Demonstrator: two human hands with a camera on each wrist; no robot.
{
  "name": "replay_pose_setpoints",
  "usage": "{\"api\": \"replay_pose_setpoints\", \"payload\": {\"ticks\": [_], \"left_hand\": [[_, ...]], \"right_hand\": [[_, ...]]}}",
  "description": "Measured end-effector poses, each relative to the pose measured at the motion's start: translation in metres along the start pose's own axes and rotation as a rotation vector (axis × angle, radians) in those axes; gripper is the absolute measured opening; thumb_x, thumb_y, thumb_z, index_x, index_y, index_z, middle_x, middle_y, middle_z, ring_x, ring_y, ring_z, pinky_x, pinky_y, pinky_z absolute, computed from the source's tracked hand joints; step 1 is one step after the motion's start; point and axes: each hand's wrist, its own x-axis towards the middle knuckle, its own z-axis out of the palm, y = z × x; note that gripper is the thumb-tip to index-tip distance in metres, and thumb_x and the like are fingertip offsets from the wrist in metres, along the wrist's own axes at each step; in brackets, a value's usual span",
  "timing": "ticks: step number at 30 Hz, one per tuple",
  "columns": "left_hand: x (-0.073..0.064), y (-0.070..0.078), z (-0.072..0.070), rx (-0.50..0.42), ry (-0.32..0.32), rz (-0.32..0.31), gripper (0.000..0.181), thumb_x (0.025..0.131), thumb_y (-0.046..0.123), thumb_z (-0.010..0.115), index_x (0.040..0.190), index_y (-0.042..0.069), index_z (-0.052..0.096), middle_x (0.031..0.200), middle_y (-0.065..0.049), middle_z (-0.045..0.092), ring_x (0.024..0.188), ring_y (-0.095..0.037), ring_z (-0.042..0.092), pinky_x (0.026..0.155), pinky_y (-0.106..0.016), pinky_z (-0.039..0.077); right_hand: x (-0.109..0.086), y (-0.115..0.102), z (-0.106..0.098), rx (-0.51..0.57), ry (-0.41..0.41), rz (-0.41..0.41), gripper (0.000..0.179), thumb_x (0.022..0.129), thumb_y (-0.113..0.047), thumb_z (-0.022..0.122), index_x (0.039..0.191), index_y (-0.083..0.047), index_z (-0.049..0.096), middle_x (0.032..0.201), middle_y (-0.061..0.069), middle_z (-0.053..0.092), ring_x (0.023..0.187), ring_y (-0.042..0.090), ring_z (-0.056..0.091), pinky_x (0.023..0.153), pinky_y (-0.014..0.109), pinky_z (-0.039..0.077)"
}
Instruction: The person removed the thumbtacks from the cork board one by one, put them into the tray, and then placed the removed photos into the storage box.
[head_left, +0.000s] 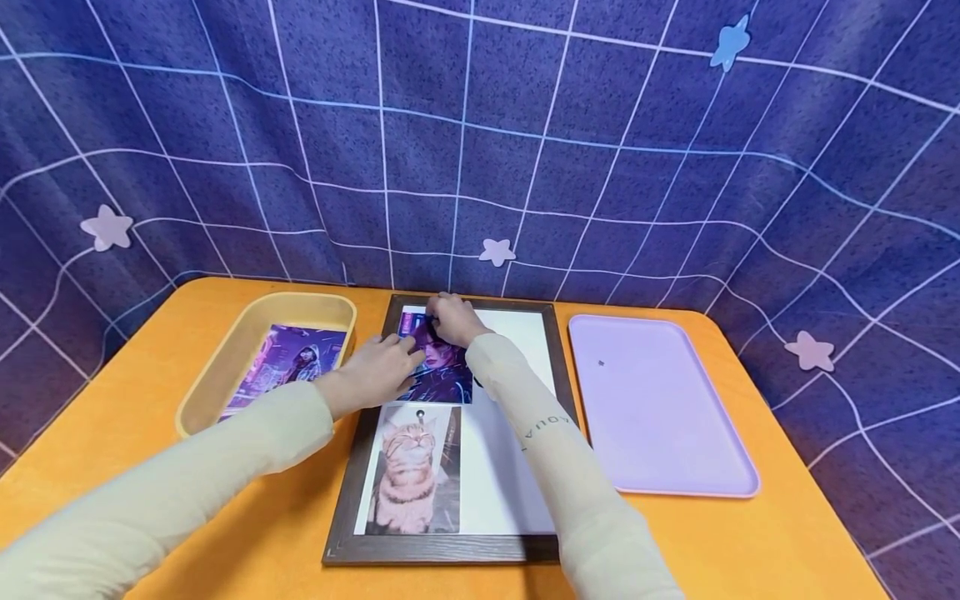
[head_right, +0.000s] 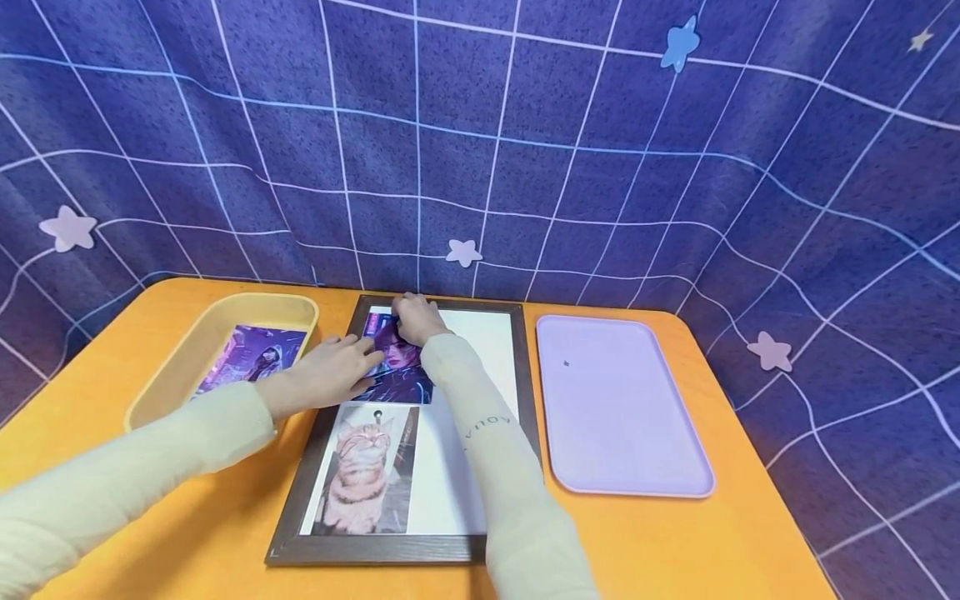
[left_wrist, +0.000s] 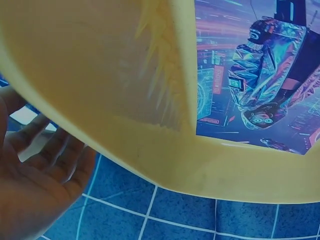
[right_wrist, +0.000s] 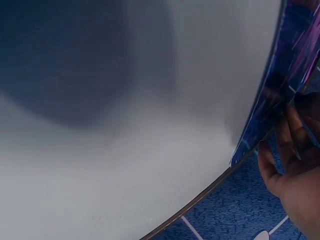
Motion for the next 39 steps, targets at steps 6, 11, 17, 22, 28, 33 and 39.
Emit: {"api": "replay_pose_setpoints", "payload": {"ticks": [6,11,17,22,28,33,39], "left_hand": [[0.001,0.000,0.001,-0.008,-0.027,-0.001,0.038,0.083,0.033,0.064,0.113,0.011,0.058,0.111,-0.014,0.058,0.097,-0.031,0.056,0.082,-0.047,0.049],[0.001,-0.002,0.004,-0.058,-0.078,-0.020,0.047,0.084,0.035,0.064,0.122,0.009,0.054,0.119,-0.017,0.055,0.105,-0.033,0.054,0.088,-0.051,0.045],[-0.002,-0.007,0.010,-0.096,-0.082,-0.017,0.048,0.084,0.036,0.064,0.121,0.008,0.054,0.116,-0.017,0.055,0.101,-0.034,0.055,0.086,-0.054,0.044],[-0.003,-0.010,0.009,-0.143,-0.080,-0.011,0.046,0.084,0.034,0.064,0.120,0.008,0.054,0.117,-0.018,0.054,0.100,-0.034,0.056,0.086,-0.055,0.044],[-0.003,-0.012,0.007,-0.197,-0.087,-0.007,0.046,0.084,0.033,0.064,0.121,0.008,0.055,0.117,-0.018,0.054,0.101,-0.033,0.056,0.087,-0.056,0.042],[-0.004,-0.013,0.007,-0.209,-0.092,-0.005,0.046,0.084,0.032,0.064,0.122,0.008,0.055,0.117,-0.017,0.054,0.101,-0.033,0.056,0.088,-0.056,0.042],[-0.003,-0.013,0.008,-0.192,-0.092,-0.002,0.044,0.084,0.032,0.065,0.120,0.008,0.056,0.112,-0.015,0.056,0.096,-0.031,0.057,0.086,-0.055,0.043]], "right_hand": [[0.002,-0.001,0.001,-0.036,-0.006,0.012,0.024,0.087,-0.009,0.054,0.109,-0.012,0.063,0.115,0.003,0.059,0.109,0.021,0.054,0.092,0.041,0.043],[0.003,0.000,0.002,-0.045,0.013,-0.007,0.024,0.085,-0.007,0.055,0.108,-0.011,0.063,0.112,0.004,0.060,0.106,0.022,0.057,0.091,0.040,0.044],[0.003,0.000,0.003,-0.061,0.016,-0.028,0.024,0.085,-0.007,0.057,0.107,-0.011,0.064,0.108,0.005,0.060,0.102,0.023,0.058,0.087,0.038,0.046],[0.005,0.000,0.001,-0.068,0.016,-0.037,0.023,0.084,-0.006,0.057,0.106,-0.010,0.065,0.107,0.006,0.061,0.100,0.022,0.059,0.086,0.034,0.047],[0.009,0.004,0.002,-0.041,0.020,-0.045,0.020,0.083,-0.008,0.060,0.102,-0.010,0.067,0.104,0.005,0.062,0.098,0.019,0.059,0.086,0.031,0.046],[0.010,0.006,0.001,0.020,0.012,-0.045,0.019,0.082,-0.009,0.061,0.100,-0.008,0.066,0.104,0.007,0.063,0.098,0.019,0.059,0.087,0.030,0.046],[0.012,0.008,-0.002,0.068,-0.018,-0.019,0.019,0.083,-0.008,0.060,0.101,-0.008,0.066,0.105,0.006,0.065,0.098,0.017,0.060,0.086,0.028,0.047]]}}
